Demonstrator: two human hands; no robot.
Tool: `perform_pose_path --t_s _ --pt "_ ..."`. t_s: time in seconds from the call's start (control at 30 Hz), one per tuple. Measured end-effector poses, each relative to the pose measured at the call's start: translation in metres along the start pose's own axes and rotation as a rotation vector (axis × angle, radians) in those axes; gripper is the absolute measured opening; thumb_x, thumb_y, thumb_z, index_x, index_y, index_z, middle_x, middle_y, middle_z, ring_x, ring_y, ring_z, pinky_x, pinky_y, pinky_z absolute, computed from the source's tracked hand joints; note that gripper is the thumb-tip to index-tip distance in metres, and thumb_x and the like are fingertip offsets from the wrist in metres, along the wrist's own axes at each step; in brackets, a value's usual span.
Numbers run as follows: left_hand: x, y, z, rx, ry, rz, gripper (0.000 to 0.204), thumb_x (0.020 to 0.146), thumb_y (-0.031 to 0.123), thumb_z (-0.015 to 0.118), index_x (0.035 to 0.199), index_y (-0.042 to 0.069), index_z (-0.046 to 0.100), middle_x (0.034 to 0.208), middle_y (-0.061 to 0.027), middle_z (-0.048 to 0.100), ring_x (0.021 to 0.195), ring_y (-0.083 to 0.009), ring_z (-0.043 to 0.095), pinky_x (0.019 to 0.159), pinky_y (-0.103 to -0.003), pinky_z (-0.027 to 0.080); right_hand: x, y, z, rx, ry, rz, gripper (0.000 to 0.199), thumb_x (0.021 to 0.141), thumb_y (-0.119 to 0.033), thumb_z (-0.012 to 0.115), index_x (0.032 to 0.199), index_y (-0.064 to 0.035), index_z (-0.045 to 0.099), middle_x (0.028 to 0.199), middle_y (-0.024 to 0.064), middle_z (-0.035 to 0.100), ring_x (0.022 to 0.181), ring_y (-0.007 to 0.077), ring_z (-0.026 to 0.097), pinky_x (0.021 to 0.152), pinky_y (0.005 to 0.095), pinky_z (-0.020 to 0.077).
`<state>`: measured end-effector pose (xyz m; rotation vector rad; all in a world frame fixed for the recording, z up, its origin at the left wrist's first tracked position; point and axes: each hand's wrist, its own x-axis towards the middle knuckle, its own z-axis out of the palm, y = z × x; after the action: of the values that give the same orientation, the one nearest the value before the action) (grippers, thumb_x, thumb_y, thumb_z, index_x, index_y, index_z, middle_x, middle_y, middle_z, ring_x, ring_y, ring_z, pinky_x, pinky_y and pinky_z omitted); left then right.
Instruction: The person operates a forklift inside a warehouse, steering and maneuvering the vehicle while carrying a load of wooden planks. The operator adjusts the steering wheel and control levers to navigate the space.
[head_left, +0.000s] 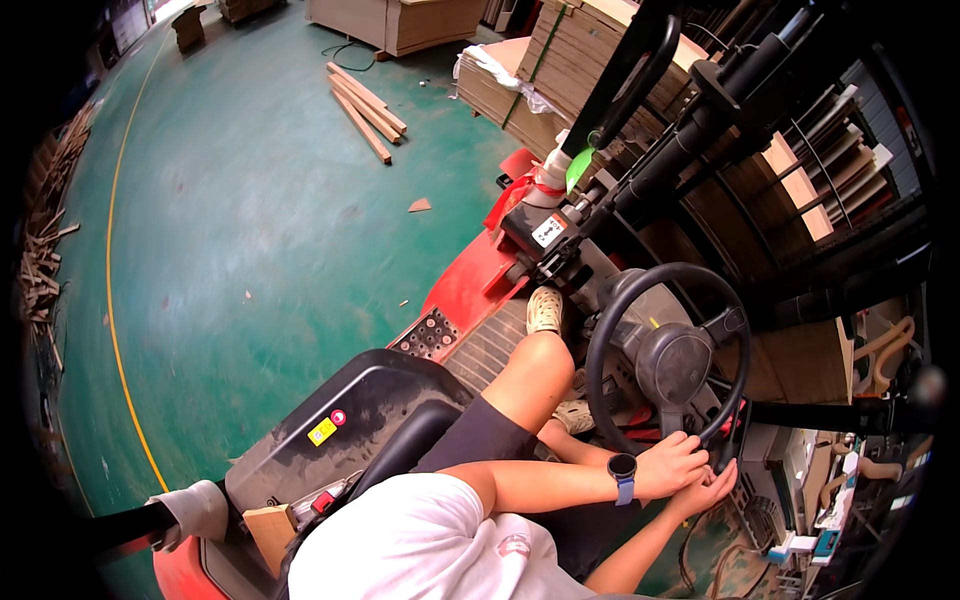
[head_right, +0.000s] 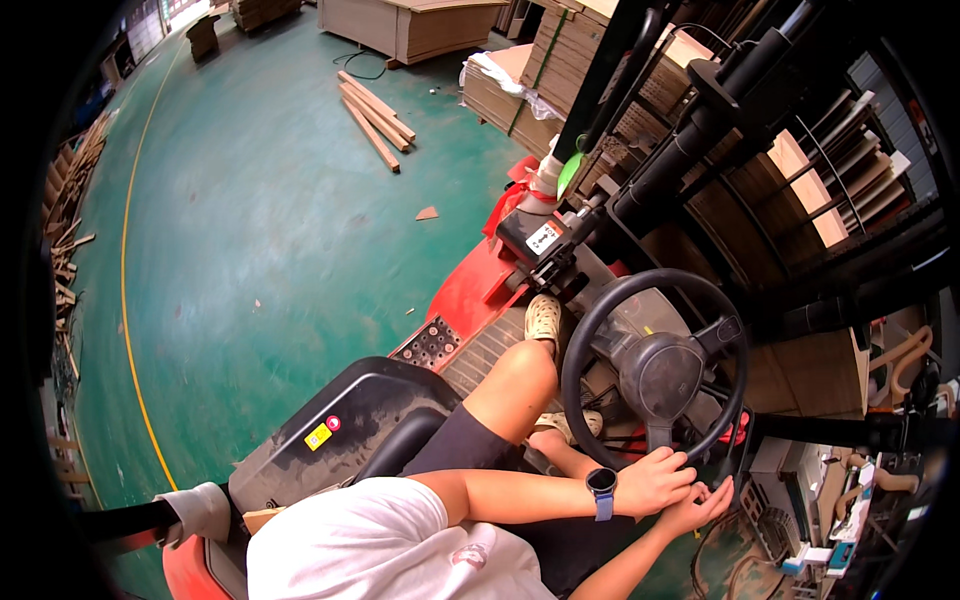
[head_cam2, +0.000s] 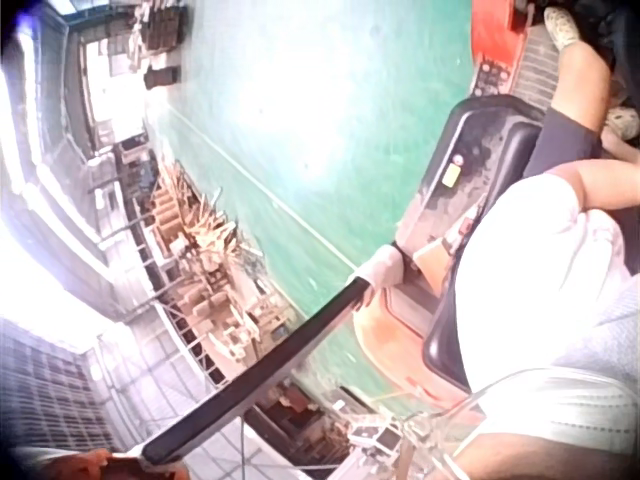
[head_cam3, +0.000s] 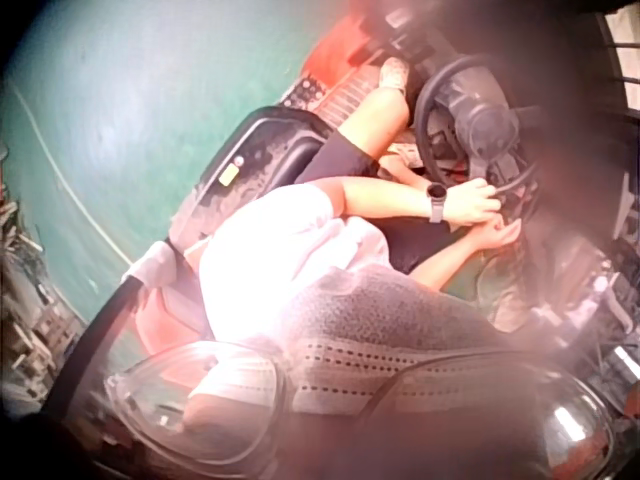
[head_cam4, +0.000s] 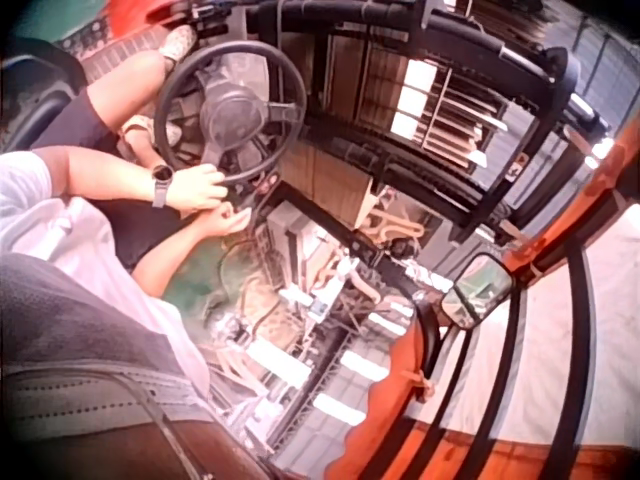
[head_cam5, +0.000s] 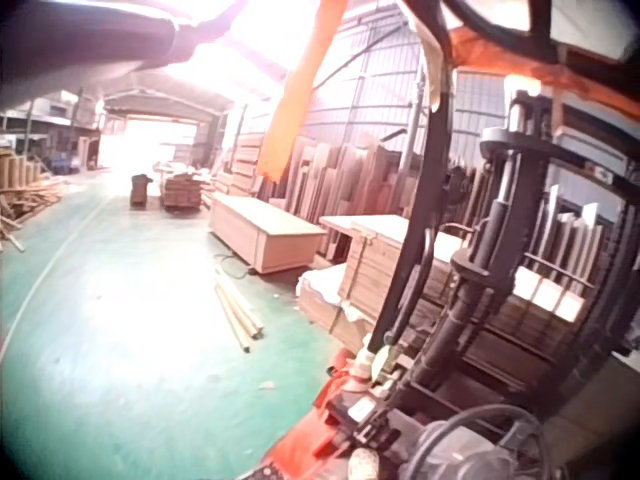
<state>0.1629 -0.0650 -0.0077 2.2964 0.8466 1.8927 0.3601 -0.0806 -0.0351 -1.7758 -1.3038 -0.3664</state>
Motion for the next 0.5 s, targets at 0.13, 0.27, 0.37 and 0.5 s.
perform_pose_path --t_s 0.13,0.27,0.37,0.5 --pt "-0.002 -0.002 -0.001 0.004 -0.018 0.022 0.022 0.071 0.024 0.068 0.088 0.009 0.066 0.097 -0.0048 0.053 0.096 -0.0251 0.053 0.083 -0.037 0.043 -0.001 -0.005 0.001 0.069 -0.002 0.008 0.054 0.096 -0.003 0.058 0.150 -0.0079 0.055 0.151 0.0127 0.049 0.086 0.0158 0.056 0.078 0.0300 0.0487" --pt "-0.004 0.001 -0.001 0.009 -0.027 0.022 0.020 0.072 0.023 0.067 0.085 0.008 0.065 0.097 -0.0051 0.054 0.097 -0.0256 0.053 0.082 -0.037 0.043 -0.003 -0.006 -0.002 0.145 -0.012 0.001 0.057 0.094 0.000 0.055 0.150 -0.0047 0.054 0.151 0.0134 0.048 0.083 0.0152 0.053 0.077 0.0290 0.0481" --pt "-0.004 0.002 -0.006 0.008 -0.023 0.016 0.016 0.074 0.020 0.067 0.084 0.008 0.065 0.095 -0.0052 0.053 0.095 -0.0254 0.054 0.081 -0.037 0.043 -0.006 -0.001 -0.003 0.195 -0.028 -0.061 0.059 0.092 0.000 0.056 0.151 -0.0036 0.053 0.153 0.0130 0.047 0.081 0.0148 0.052 0.077 0.0286 0.0477" --pt "-0.007 0.001 -0.015 0.020 -0.015 0.027 0.020 0.070 0.023 0.066 0.083 0.008 0.063 0.103 -0.0067 0.058 0.099 -0.0274 0.056 0.080 -0.037 0.044 -0.013 -0.007 -0.008 0.183 -0.056 -0.137 0.057 0.093 -0.003 0.058 0.150 -0.0016 0.053 0.155 0.0153 0.045 0.083 0.0193 0.059 0.081 0.0324 0.0498"
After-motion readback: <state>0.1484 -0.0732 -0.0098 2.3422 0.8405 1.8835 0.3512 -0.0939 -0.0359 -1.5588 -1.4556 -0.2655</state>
